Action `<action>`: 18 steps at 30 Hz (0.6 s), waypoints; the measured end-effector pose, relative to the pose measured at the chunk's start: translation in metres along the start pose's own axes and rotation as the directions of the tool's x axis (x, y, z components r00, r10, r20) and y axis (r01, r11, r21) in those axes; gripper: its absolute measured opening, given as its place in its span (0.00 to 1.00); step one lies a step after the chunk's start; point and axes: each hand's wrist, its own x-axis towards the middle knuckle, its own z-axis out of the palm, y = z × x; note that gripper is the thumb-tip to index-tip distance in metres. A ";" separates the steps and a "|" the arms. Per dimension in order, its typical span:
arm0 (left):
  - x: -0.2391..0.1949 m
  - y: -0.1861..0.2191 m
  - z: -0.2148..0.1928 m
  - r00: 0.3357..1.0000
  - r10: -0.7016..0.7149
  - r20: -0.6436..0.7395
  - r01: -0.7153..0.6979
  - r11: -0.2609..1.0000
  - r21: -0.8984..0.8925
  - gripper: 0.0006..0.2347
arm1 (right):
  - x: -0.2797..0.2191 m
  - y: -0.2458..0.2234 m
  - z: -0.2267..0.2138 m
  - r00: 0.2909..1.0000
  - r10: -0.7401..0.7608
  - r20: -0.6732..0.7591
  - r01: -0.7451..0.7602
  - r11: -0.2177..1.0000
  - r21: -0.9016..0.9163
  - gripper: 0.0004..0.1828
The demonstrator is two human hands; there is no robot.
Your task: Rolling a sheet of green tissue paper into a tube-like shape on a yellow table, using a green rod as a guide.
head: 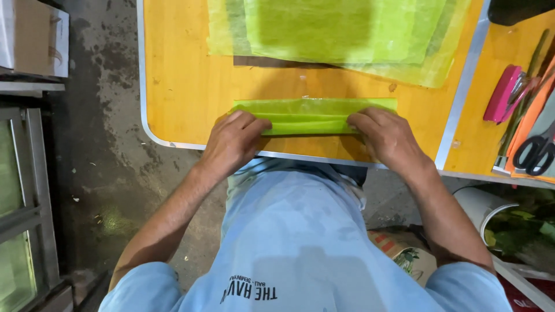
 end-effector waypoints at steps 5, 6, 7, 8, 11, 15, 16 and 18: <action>-0.001 -0.006 0.004 1.000 0.002 -0.009 -0.002 0.999 0.038 0.07 | 0.018 -0.011 -0.016 0.996 -0.008 0.090 0.007 1.000 0.019 0.10; -0.001 -0.008 0.006 1.000 0.009 -0.016 -0.009 0.999 0.046 0.06 | 0.019 -0.012 -0.018 0.994 -0.001 0.105 -0.001 1.000 0.020 0.09; 0.000 -0.009 0.005 1.000 0.009 -0.014 -0.008 0.999 0.042 0.06 | 0.019 -0.012 -0.019 0.994 0.002 0.107 -0.004 1.000 0.020 0.09; 0.000 -0.009 0.005 1.000 0.014 -0.010 -0.014 0.999 0.036 0.05 | 0.019 -0.012 -0.021 0.992 -0.020 0.123 0.020 1.000 0.001 0.08; 0.004 -0.007 0.002 1.000 0.026 -0.002 -0.026 0.999 0.022 0.03 | 0.014 -0.005 -0.014 0.991 -0.065 0.117 0.068 0.997 -0.022 0.06; 0.010 -0.003 -0.007 0.999 0.049 0.017 -0.049 0.999 0.012 0.04 | 0.008 0.000 -0.006 0.990 -0.111 0.087 0.119 0.987 -0.103 0.09; 0.011 -0.003 -0.006 0.999 0.050 0.015 -0.050 0.999 0.011 0.04 | 0.008 0.001 -0.006 0.990 -0.111 0.087 0.119 0.987 -0.105 0.09; 0.009 -0.003 -0.009 0.999 0.023 0.040 -0.023 1.000 -0.006 0.08 | 0.010 0.000 -0.004 0.986 -0.156 0.064 0.165 0.965 -0.202 0.08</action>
